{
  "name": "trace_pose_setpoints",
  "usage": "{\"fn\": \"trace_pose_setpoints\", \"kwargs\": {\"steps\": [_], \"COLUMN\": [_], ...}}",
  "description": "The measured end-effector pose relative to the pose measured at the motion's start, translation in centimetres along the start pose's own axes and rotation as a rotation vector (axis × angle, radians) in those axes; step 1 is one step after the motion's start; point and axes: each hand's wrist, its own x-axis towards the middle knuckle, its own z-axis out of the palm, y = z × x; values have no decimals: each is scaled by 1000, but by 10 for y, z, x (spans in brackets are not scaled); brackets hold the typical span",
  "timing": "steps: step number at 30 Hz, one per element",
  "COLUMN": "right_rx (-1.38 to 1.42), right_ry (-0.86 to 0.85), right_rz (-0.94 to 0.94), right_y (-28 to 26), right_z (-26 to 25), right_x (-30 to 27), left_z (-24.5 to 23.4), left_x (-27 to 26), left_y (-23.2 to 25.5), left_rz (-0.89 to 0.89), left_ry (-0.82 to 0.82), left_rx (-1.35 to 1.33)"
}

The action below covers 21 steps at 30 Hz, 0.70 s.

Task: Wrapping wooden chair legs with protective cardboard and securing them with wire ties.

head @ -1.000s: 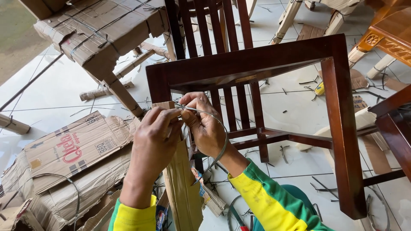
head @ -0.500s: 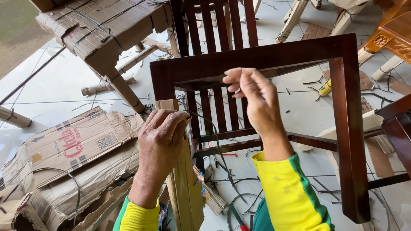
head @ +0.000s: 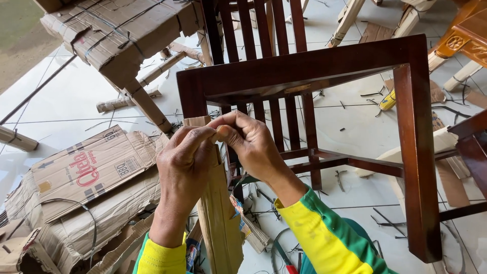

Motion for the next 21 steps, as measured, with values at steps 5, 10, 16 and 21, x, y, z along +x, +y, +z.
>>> {"fn": "trace_pose_setpoints", "kwargs": {"steps": [5, 10, 16, 21], "right_rx": [-45, -187, -110, -46], "right_ry": [25, 24, 96, 210], "right_rz": [25, -111, -124, -85], "right_y": [21, 3, 15, 21], "right_z": [-1, 4, 13, 17], "right_x": [-1, 2, -1, -2], "left_z": [0, 0, 1, 2], "left_x": [-3, -2, -5, -10], "left_y": [-6, 0, -5, -6], "left_rz": [-75, -240, -183, -84], "left_ry": [50, 27, 23, 35], "left_rx": [-60, -114, -36, 112]}}
